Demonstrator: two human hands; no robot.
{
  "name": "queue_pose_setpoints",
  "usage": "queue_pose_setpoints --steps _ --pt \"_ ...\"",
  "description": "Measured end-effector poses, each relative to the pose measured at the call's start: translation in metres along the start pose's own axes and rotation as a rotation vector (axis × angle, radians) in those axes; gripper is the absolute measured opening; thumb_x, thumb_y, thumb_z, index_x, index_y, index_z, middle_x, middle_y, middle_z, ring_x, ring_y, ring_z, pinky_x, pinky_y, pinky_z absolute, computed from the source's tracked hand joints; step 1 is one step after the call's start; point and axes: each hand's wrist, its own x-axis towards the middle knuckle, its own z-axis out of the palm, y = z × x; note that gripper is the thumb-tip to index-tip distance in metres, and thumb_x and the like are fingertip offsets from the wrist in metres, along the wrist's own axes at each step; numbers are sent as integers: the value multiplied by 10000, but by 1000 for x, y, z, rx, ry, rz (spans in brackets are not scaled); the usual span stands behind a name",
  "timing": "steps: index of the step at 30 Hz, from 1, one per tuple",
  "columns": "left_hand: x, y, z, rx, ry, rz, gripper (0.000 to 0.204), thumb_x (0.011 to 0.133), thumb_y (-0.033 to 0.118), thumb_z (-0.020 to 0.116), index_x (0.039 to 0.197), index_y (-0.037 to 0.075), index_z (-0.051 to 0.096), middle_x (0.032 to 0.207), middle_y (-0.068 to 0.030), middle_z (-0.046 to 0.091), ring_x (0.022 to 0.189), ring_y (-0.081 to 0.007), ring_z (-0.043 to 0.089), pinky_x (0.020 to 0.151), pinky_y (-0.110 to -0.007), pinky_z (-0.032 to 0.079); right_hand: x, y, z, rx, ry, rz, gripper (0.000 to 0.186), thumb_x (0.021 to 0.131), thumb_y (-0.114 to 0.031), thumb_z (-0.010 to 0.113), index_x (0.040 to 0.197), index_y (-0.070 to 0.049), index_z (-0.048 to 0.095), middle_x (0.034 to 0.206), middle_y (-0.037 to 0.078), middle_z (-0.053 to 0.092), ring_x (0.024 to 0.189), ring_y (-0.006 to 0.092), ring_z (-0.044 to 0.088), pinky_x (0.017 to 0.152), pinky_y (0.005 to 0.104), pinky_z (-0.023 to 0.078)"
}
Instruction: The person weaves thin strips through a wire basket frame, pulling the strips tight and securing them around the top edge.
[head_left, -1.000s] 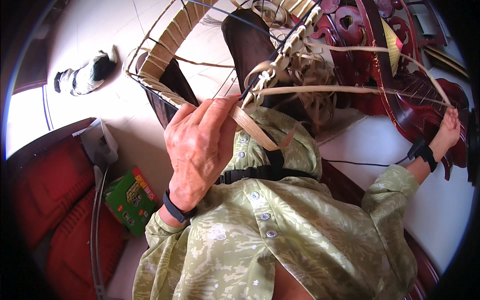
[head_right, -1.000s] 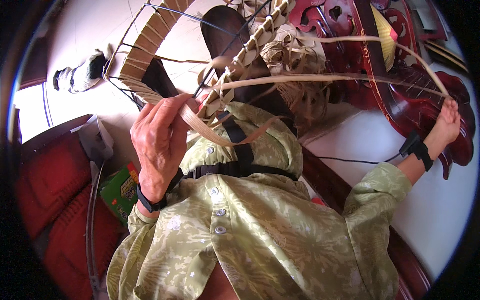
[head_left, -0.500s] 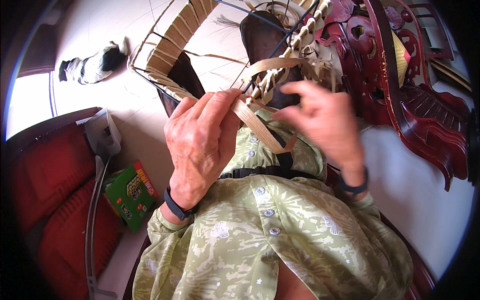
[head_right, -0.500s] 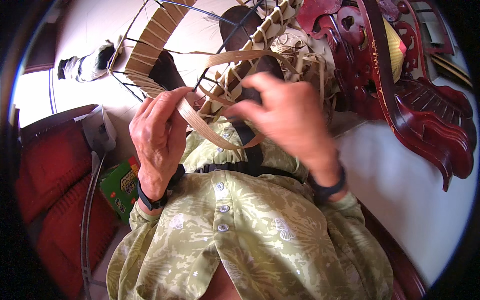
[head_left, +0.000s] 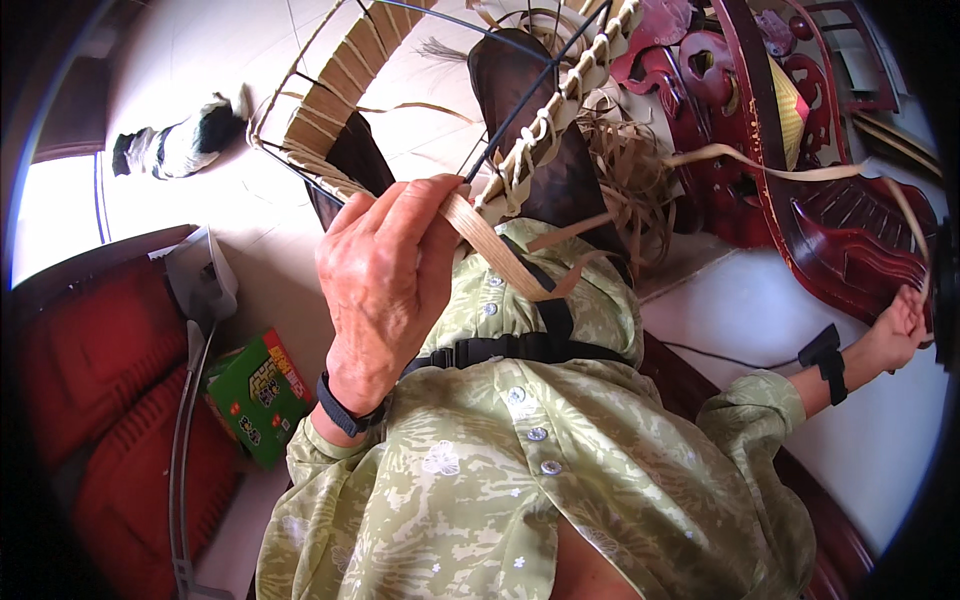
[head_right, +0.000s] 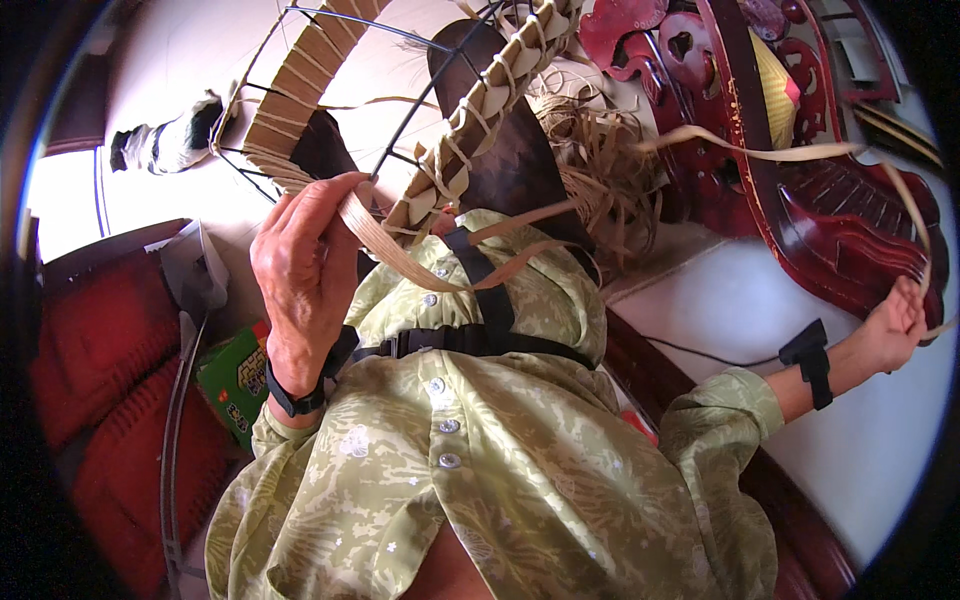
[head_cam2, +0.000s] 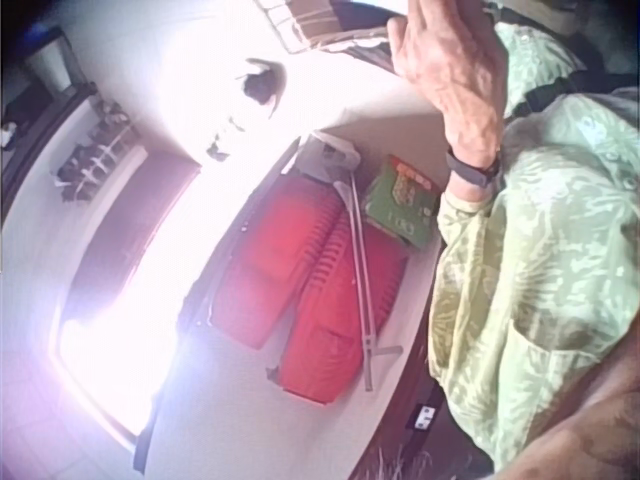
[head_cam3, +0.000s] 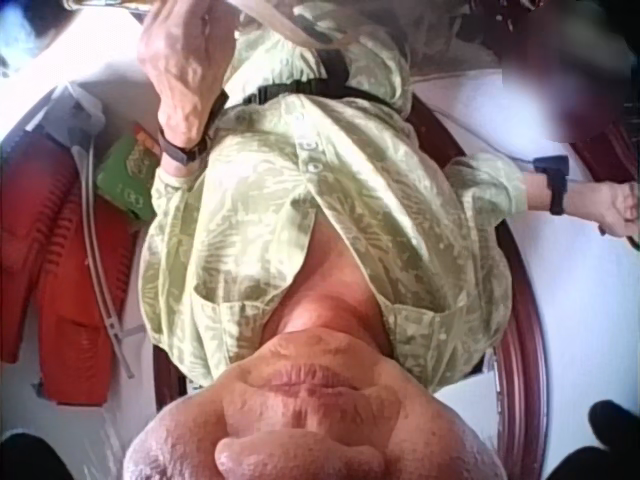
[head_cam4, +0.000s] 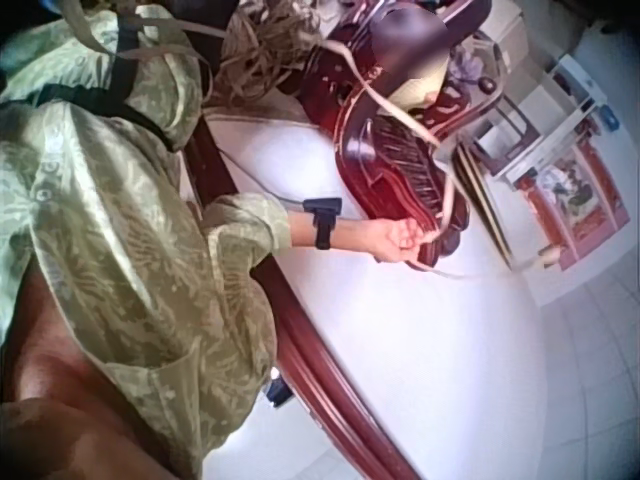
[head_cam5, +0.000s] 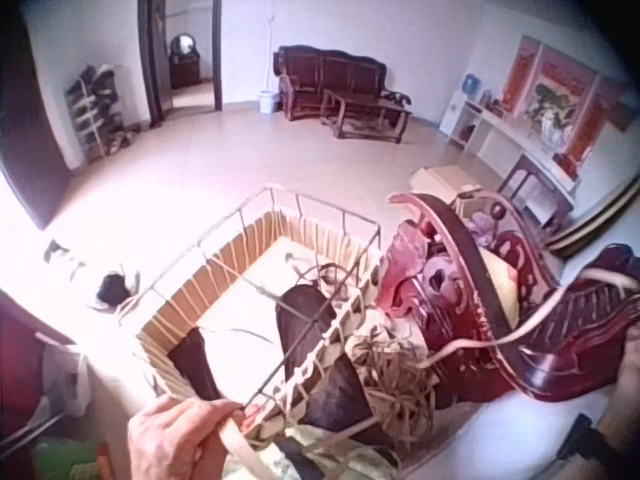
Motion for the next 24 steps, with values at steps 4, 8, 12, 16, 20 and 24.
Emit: queue_pose_setpoints --steps 4,8,12,16,20,24 --pt "-9 4 -6 56 -56 -1 216 814 26 697 1026 63 689 843 -67 703 698 -249 644 663 -350 445 -154 43 135 -1555 -324 325 407 960 -425 685 1074 -35 713 679 35 640 468 58 492 417 178 371" --pt "-13 6 -1 -5 -91 -27 277 769 -28 606 1017 47 706 813 -76 690 655 -270 579 665 -353 459 -334 67 242 -570 -1049 336 454 927 -41 655 1377 -61 605 1072 66 722 811 63 643 715 192 528" --pt "-19 5 -3 20 -164 -6 188 798 26 710 979 45 664 916 -79 713 833 -260 689 783 -358 531 -401 75 297 -201 -1520 -317 486 637 43 816 1107 -57 745 1019 80 660 858 240 633 768 357 530" --pt "-27 5 2 -27 -102 -18 184 812 31 721 966 35 620 892 -90 686 837 -269 688 842 -380 538 -396 88 318 67 -1632 -509 258 701 -52 783 956 -37 747 863 85 637 734 234 621 643 356 490" --pt "-40 11 9 -18 -150 -30 235 863 114 742 1018 41 581 831 -86 641 842 -278 682 933 -392 506 -399 98 335 -32 -1761 -331 75 814 -7 701 883 -28 679 756 89 618 648 177 603 597 327 479" --pt "-44 12 16 9 -84 5 270 835 126 782 1021 24 615 860 -100 660 850 -306 666 897 -406 518 -408 119 337 -313 -1794 440 150 936 -87 600 930 41 677 669 90 666 606 64 613 546 274 487"
